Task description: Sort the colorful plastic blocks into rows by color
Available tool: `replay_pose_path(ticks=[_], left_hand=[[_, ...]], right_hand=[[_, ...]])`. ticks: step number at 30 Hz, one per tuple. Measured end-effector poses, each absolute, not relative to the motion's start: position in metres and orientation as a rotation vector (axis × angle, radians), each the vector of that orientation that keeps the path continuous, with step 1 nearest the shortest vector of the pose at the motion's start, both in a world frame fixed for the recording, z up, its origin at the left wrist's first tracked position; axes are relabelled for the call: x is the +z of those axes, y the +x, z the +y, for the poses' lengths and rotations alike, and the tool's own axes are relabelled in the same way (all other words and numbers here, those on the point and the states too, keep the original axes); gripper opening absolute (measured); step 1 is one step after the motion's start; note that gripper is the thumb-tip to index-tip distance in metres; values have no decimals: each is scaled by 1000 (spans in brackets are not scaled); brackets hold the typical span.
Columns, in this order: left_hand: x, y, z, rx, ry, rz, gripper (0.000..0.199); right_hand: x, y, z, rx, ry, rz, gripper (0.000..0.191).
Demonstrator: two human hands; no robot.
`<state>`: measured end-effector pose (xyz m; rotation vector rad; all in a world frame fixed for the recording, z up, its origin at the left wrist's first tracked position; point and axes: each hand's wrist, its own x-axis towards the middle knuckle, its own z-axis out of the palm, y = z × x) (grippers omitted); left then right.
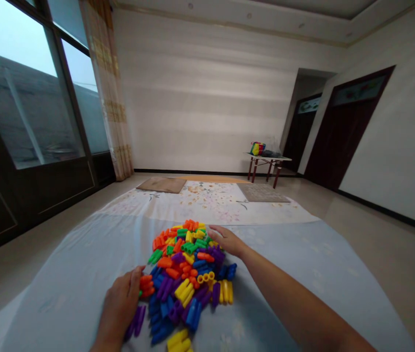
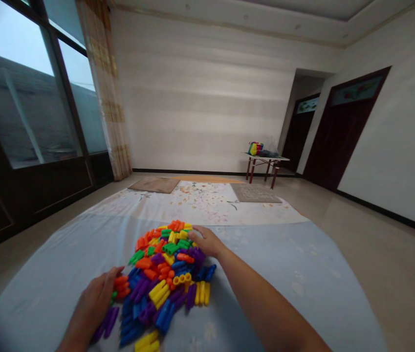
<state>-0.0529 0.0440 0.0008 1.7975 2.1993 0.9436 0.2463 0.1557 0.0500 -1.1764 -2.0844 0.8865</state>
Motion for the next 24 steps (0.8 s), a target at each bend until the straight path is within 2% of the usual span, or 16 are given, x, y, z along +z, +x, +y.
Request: replay_pose_path(ticks=[5,9,12,19,24], left_hand=[[1,-54,42,906,1940,2242,44],[2,-54,42,814,2206,2304,43],[7,-45,41,804,2325,2286,43],[32,-17,41,783,2191,2198,49],[54,-1,32,579,2269,2044,69]], right_hand=[[45,276,109,674,-1295,-2321,93],[34,288,85,744,-1363,-2470,117],[24,284,81,864,-1391,-2455,128],[17,268,87,846,-1171,-2232,119],[14,298,83,734,-1263,-2109,95]])
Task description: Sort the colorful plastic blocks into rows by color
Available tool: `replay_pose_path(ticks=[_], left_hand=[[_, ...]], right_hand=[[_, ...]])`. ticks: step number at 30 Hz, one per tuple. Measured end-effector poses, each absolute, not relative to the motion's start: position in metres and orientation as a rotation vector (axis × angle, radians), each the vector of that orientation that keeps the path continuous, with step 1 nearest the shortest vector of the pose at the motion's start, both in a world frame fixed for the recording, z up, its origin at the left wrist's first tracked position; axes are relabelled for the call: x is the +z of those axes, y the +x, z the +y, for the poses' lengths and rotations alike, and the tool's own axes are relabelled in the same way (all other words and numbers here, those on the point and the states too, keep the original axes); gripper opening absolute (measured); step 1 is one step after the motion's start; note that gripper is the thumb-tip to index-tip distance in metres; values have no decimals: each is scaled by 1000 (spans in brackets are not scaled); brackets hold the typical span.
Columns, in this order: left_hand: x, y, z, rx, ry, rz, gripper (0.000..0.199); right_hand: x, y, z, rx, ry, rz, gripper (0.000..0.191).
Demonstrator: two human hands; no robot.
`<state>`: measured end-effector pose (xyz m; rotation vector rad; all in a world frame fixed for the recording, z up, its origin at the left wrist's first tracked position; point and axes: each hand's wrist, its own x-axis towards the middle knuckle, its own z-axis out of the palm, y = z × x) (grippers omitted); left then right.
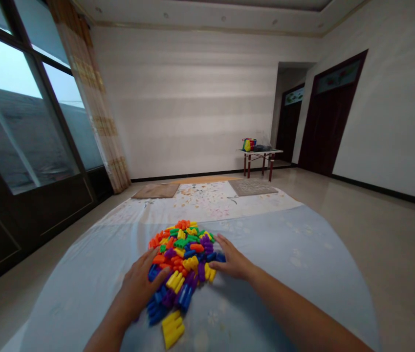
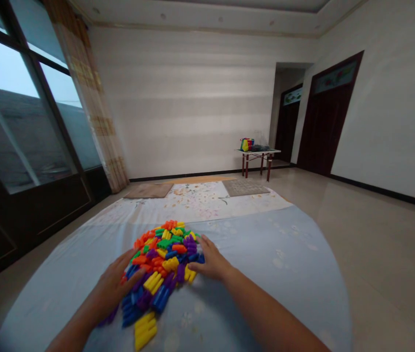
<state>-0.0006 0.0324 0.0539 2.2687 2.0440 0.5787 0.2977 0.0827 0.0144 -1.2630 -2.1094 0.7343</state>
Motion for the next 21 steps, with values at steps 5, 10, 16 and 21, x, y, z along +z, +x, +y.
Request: replay_pose_path(ticks=[5,10,16,21], left_hand=[[44,17,4,274,2482,1817,94],[14,18,-12,122,2501,1920,112],[14,22,-12,235,2511,2051,97],[15,31,-4,285,2487,2084,87]], right_hand=[[-5,324,71,580,-1414,-2172,79],[-9,327,63,273,-1466,-2186,45],[-6,321,61,298,-1319,-2273,45],[-8,315,53,407,-1084,-2418,60]])
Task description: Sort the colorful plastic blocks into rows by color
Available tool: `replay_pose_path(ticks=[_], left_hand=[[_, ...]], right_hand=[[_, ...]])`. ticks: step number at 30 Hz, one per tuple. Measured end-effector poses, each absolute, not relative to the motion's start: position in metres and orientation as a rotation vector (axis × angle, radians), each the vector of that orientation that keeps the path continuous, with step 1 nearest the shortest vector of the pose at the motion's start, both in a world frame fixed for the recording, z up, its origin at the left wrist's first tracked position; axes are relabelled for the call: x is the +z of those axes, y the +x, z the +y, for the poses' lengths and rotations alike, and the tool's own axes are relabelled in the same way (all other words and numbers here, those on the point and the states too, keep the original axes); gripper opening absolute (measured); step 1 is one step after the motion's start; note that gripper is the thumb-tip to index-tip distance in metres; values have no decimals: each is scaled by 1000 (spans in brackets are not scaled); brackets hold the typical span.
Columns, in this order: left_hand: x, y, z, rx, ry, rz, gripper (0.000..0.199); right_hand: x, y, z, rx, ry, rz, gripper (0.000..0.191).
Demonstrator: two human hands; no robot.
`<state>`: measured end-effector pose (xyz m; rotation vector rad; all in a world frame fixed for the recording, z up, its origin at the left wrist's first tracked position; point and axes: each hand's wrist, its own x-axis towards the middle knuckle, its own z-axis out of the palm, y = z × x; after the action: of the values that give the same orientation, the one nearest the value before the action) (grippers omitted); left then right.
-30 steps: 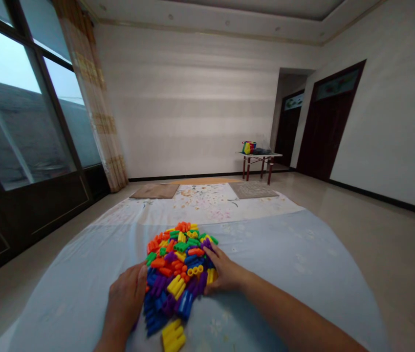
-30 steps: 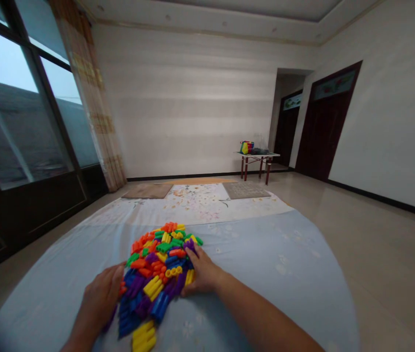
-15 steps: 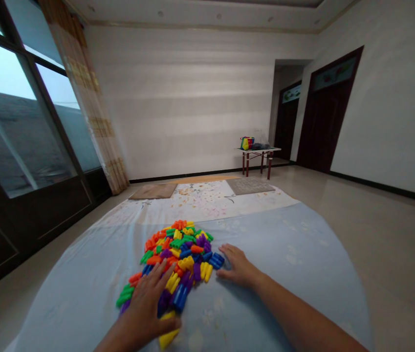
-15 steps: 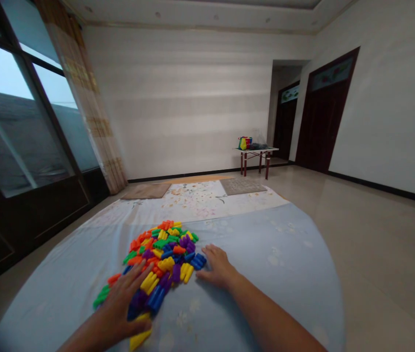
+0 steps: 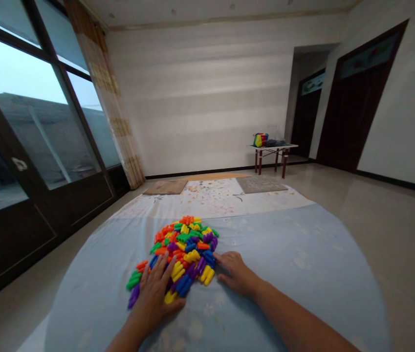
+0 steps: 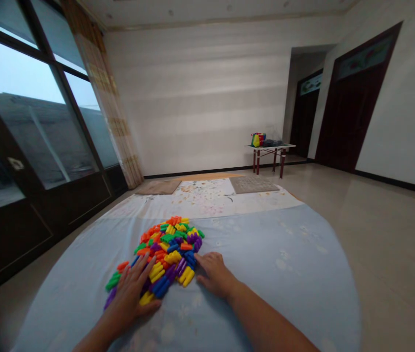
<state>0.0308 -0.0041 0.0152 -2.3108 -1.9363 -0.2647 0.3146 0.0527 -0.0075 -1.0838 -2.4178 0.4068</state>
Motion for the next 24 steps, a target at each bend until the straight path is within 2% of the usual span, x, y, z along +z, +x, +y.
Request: replay_pose_path(ticks=[2,5,10,12,17,24], left_hand=[[15,34,0,-286,-2318,-1954,87],[18,37,6,-355,-2349,-1986,89],[25,24,13,-678,-2133,-2164,58],[25,12,14,-738,-1911,-2300,54],[18,-23,7,-529,-1501,-2534,54],[3,-53,-13,-330,-1434,-2683,59]], right_hand=[[-8,315,51,389,-1083,-2430,62],[-12,319,53,323,-1160,-2375,52],[-22,330,62,220,-1244,-2248,41],[-26,333,65,201,-1260,-2239,40],[-28,336,65,175,-1315,-2265,42],[-33,339,57,145,-1350,-2267,45]])
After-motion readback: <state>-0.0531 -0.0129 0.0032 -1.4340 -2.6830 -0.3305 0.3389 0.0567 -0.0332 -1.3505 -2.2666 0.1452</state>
